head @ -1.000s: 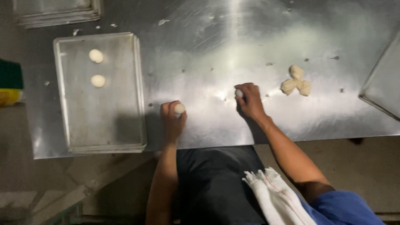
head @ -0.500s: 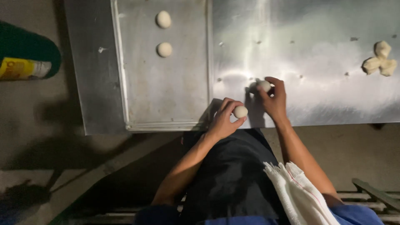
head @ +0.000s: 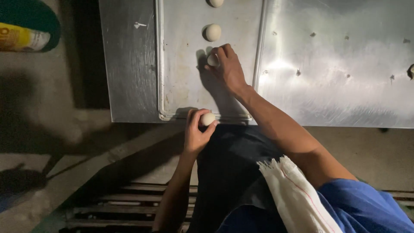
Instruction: Shaping pieces of dough into balls and placing them on a tray, followed by rolling a larger piece of dough.
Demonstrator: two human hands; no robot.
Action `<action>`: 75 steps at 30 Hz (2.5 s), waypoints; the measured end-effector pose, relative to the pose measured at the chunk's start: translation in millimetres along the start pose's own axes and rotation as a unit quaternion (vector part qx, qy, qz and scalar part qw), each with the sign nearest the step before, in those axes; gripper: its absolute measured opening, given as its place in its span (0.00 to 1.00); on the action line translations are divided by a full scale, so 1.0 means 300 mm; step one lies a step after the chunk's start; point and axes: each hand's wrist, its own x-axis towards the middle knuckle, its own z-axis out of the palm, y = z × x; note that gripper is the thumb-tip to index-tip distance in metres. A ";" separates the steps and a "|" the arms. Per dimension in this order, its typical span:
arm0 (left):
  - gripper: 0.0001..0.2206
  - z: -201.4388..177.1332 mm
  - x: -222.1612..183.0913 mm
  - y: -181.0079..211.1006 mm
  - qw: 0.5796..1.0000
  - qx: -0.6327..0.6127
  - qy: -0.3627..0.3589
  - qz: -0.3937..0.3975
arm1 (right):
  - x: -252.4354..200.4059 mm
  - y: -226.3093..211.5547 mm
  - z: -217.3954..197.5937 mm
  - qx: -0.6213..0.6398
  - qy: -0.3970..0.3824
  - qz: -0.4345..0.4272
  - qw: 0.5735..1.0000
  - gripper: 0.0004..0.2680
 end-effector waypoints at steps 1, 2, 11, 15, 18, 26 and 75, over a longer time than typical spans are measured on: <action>0.17 -0.008 -0.005 -0.003 1.000 -0.001 0.002 -0.004 | -0.002 0.021 0.026 0.001 -0.004 0.000 1.000 0.17; 0.17 -0.018 -0.004 -0.006 1.000 -0.001 0.011 -0.007 | 0.001 0.041 0.051 -0.014 -0.006 -0.018 1.000 0.18; 0.18 -0.023 0.048 -0.043 1.000 -0.008 0.011 -0.002 | 0.150 0.103 0.025 -0.011 0.075 0.006 0.997 0.20; 0.18 -0.040 0.073 -0.015 1.000 0.000 0.001 -0.008 | 0.221 0.158 0.067 -0.044 0.026 0.015 0.999 0.20; 0.18 -0.051 0.080 -0.019 1.000 0.000 0.013 -0.004 | 0.208 0.186 0.087 -0.053 0.048 0.027 0.997 0.19; 0.18 -0.046 0.083 -0.025 1.000 0.003 0.005 -0.004 | 0.204 0.165 0.045 -0.037 0.071 -0.032 0.996 0.24; 0.01 0.020 0.473 -0.676 0.874 -0.446 0.167 -0.094 | -0.798 0.568 -0.556 0.097 0.050 0.127 0.986 0.21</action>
